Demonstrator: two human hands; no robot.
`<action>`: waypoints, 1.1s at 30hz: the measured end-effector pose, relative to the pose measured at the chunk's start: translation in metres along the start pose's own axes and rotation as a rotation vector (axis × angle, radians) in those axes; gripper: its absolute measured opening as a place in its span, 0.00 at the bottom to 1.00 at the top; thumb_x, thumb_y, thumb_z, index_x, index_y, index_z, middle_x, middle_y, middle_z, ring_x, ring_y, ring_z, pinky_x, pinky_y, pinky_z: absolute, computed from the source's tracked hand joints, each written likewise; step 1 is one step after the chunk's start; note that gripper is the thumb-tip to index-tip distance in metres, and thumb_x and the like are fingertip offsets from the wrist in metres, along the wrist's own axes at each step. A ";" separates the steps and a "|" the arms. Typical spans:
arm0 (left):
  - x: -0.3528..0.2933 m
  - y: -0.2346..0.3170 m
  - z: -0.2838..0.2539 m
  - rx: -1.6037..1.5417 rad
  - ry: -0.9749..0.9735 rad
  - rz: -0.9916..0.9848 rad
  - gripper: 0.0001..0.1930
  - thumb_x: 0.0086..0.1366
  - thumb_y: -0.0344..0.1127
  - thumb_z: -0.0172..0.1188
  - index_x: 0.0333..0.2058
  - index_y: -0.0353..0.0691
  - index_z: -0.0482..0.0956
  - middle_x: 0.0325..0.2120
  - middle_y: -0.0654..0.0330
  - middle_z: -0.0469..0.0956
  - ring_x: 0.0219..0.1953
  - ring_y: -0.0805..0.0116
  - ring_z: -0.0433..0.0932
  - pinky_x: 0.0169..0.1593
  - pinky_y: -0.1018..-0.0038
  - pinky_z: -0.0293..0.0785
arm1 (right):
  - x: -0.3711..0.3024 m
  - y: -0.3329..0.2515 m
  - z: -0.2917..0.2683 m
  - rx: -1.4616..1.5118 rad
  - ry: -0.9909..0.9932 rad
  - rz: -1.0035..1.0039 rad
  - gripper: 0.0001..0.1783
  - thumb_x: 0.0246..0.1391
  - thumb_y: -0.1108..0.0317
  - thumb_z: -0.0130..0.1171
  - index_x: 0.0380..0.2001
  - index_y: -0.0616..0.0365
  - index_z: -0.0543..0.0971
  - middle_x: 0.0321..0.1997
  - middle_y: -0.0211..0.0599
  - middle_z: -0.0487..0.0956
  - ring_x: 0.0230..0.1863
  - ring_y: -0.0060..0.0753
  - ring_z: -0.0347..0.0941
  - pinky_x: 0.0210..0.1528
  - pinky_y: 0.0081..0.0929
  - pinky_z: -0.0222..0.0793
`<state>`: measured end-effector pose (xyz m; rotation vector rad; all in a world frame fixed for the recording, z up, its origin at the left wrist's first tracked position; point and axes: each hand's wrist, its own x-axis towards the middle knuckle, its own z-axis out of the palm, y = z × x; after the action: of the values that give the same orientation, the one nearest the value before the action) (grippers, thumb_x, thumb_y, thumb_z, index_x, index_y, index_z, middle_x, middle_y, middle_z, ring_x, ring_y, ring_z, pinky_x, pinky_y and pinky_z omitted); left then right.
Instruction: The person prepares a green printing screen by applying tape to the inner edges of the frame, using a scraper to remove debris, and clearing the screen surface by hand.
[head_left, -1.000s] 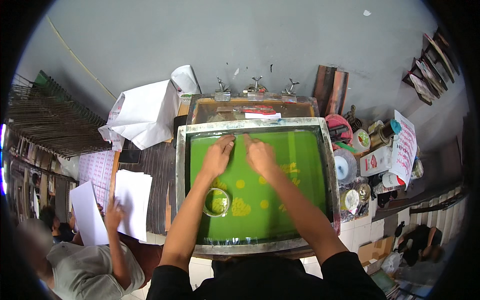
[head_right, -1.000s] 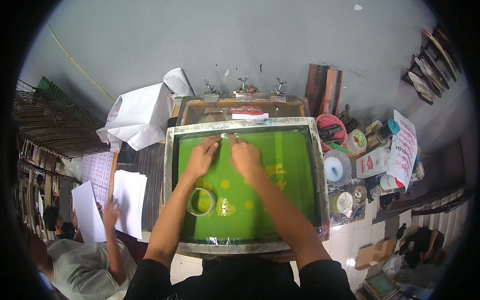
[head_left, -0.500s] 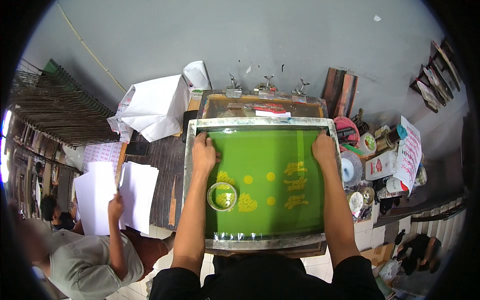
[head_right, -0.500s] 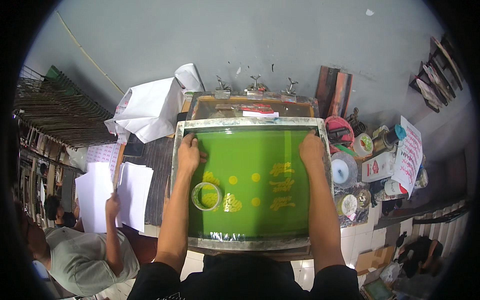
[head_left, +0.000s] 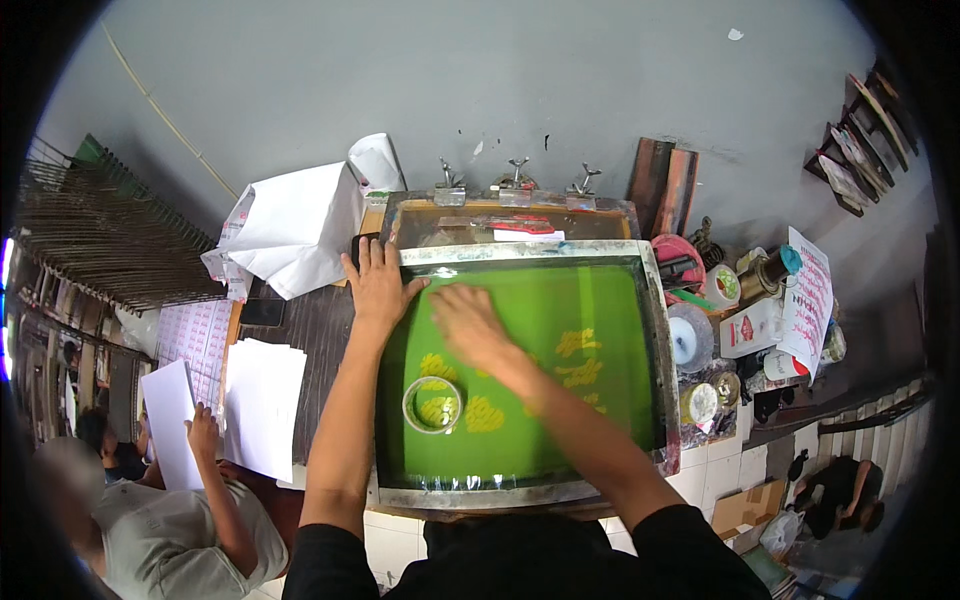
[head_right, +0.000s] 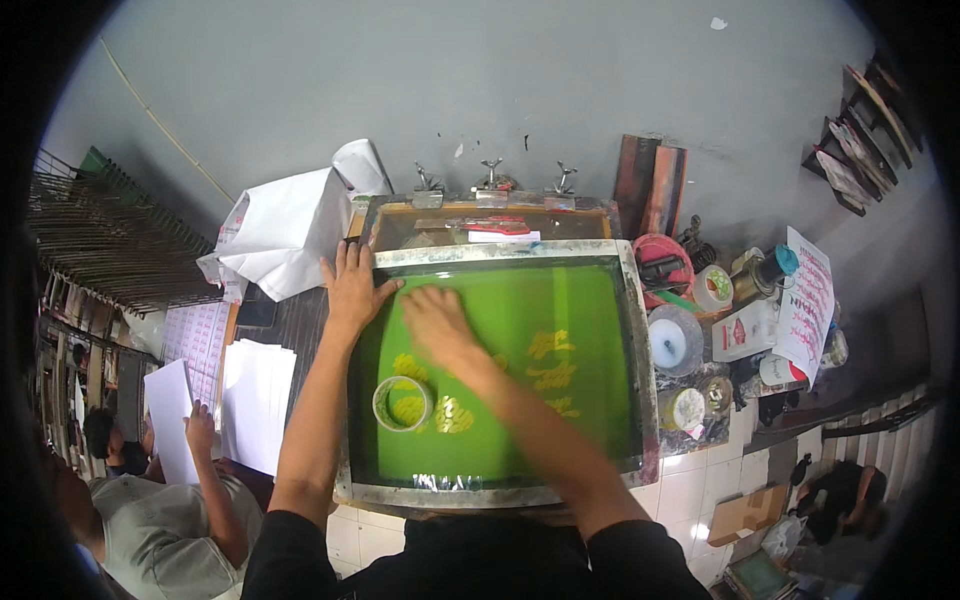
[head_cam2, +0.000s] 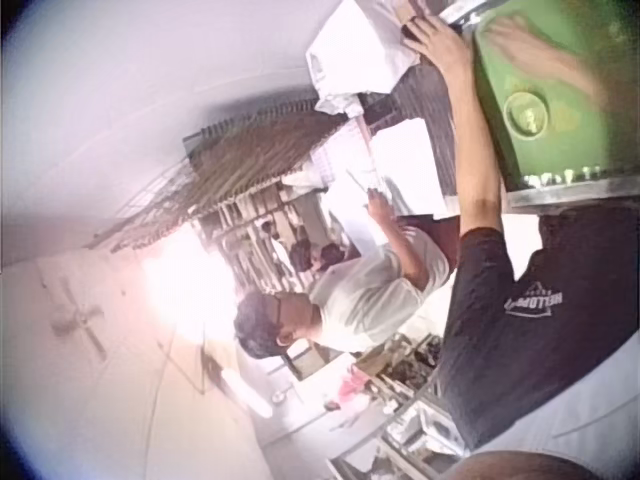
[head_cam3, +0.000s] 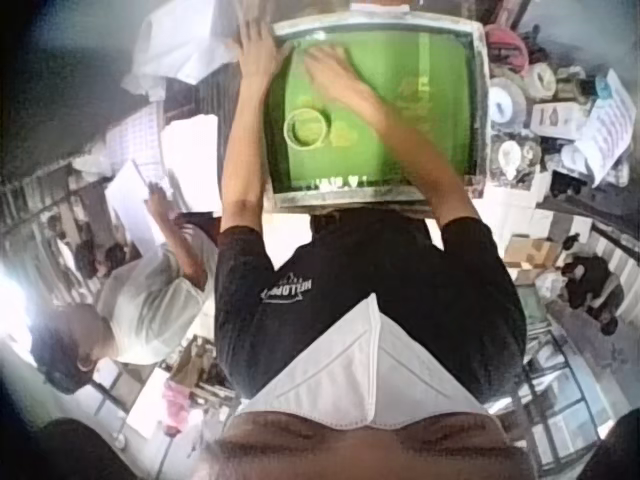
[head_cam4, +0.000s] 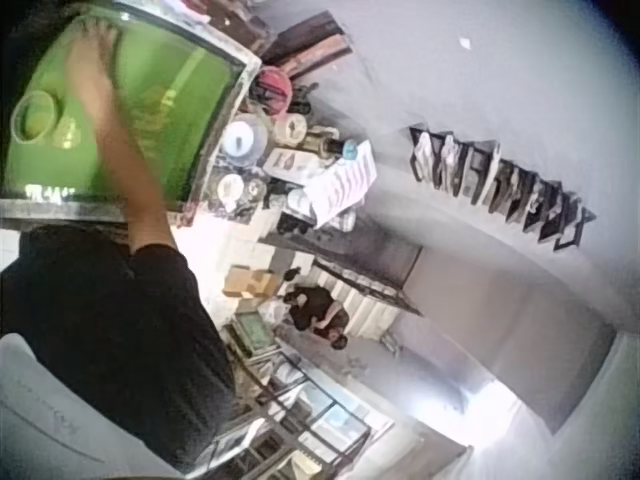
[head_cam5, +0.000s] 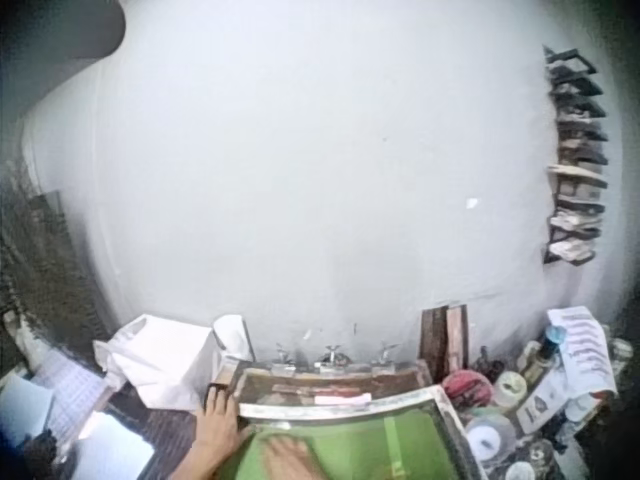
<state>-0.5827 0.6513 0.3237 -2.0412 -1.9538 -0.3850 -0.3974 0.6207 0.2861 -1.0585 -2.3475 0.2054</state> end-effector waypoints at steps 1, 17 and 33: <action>0.011 0.003 -0.002 -0.040 -0.080 0.001 0.39 0.56 0.54 0.71 0.60 0.35 0.72 0.57 0.46 0.75 0.64 0.41 0.70 0.65 0.40 0.63 | 0.008 -0.003 0.010 0.055 0.033 0.021 0.25 0.52 0.68 0.60 0.55 0.61 0.73 0.60 0.44 0.73 0.64 0.49 0.65 0.65 0.50 0.57; 0.047 -0.044 -0.017 -0.179 -0.386 0.240 0.20 0.51 0.24 0.63 0.46 0.39 0.83 0.34 0.42 0.83 0.42 0.41 0.82 0.49 0.52 0.79 | -0.076 0.155 -0.146 -0.390 -0.058 0.813 0.17 0.56 0.71 0.56 0.47 0.71 0.75 0.52 0.58 0.76 0.49 0.64 0.79 0.53 0.54 0.74; -0.173 -0.025 -0.202 -0.782 -1.204 -0.446 0.27 0.67 0.46 0.66 0.58 0.33 0.77 0.17 0.57 0.79 0.16 0.74 0.78 0.19 0.74 0.72 | -0.251 0.010 -0.274 -0.124 -0.518 0.835 0.14 0.54 0.67 0.55 0.38 0.55 0.87 0.35 0.56 0.84 0.41 0.60 0.81 0.49 0.53 0.74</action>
<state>-0.6145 0.4147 0.4442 -2.5810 -3.4277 0.1012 -0.1077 0.4217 0.4064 -2.2209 -2.1883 0.7159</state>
